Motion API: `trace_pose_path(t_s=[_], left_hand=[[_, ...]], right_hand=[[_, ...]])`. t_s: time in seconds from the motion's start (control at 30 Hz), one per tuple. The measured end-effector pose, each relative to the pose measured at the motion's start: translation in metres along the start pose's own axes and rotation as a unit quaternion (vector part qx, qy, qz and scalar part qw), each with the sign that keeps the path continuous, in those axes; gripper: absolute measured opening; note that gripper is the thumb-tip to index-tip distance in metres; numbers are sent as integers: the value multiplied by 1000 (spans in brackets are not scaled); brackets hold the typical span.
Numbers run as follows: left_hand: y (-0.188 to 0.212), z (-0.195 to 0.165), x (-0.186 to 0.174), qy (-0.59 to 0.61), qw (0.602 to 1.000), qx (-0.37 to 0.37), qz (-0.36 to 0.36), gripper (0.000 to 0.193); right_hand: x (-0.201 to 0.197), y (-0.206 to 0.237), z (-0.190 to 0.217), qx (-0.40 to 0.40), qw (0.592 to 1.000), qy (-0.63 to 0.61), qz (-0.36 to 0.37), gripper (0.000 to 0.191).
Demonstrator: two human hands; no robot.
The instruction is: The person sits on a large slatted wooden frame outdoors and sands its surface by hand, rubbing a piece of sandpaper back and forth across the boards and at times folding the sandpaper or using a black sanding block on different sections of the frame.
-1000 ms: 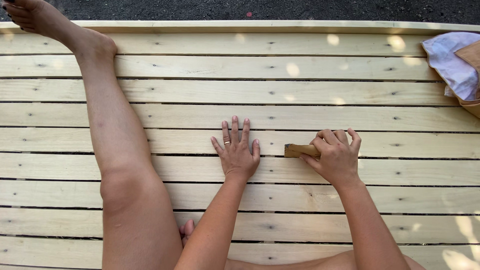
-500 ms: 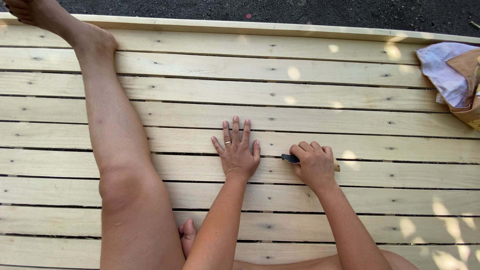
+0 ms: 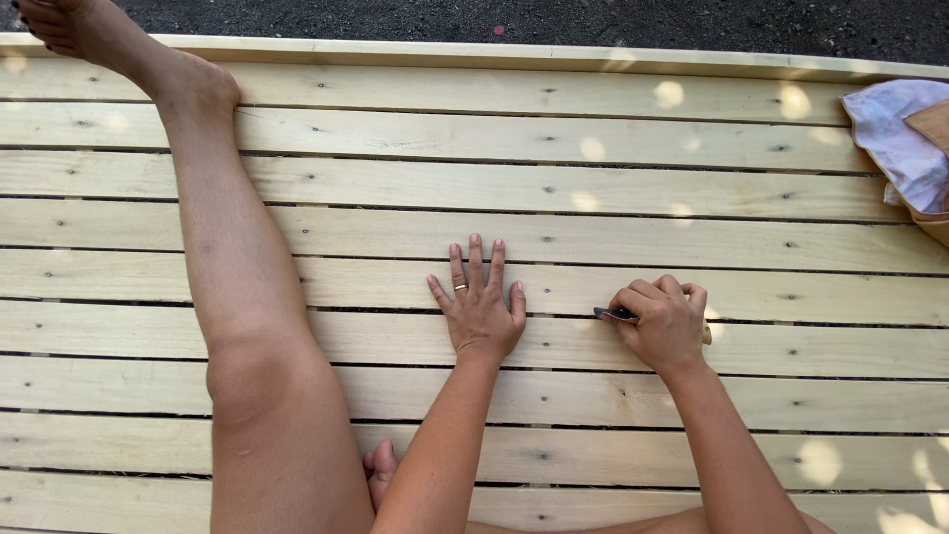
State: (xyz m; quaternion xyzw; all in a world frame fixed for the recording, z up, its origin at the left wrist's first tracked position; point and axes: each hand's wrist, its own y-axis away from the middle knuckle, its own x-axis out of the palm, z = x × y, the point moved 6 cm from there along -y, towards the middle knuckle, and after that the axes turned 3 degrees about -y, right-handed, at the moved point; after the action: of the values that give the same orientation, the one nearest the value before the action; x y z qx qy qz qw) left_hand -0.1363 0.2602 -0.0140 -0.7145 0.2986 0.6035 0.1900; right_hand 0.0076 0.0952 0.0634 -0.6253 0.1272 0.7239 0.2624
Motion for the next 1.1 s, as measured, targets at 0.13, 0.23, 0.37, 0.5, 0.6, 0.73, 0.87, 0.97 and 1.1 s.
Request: trace_pose_path(t_s=[0.13, 0.23, 0.37, 0.5, 0.6, 0.73, 0.87, 0.97, 1.1], left_hand=[[2, 0, 1, 4, 1000, -1, -1, 69], [3, 1, -1, 10, 1000, 1, -16, 69], [2, 0, -3, 4, 1000, 4, -21, 70], [2, 0, -2, 3, 1000, -8, 6, 70], [1, 0, -1, -8, 1000, -10, 27, 69], [1, 1, -2, -10, 1000, -5, 19, 69], [2, 0, -1, -13, 1000, -6, 23, 69], [2, 0, -1, -9, 1000, -8, 25, 69], [2, 0, -3, -4, 1000, -6, 14, 69]], right_hand=[[12, -5, 35, -72, 997, -27, -32, 22], [15, -6, 46, -112, 993, -6, -38, 19], [2, -5, 15, -40, 999, -20, -15, 22], [9, -9, 27, -53, 997, -50, -22, 19], [17, -9, 44, -85, 996, 2, -32, 12], [1, -3, 10, -31, 999, -9, -14, 18], [-3, -2, 4, -33, 999, -17, -30, 21], [12, -2, 35, -92, 994, -5, -56, 16], [4, 2, 25, -79, 994, -27, -67, 21]])
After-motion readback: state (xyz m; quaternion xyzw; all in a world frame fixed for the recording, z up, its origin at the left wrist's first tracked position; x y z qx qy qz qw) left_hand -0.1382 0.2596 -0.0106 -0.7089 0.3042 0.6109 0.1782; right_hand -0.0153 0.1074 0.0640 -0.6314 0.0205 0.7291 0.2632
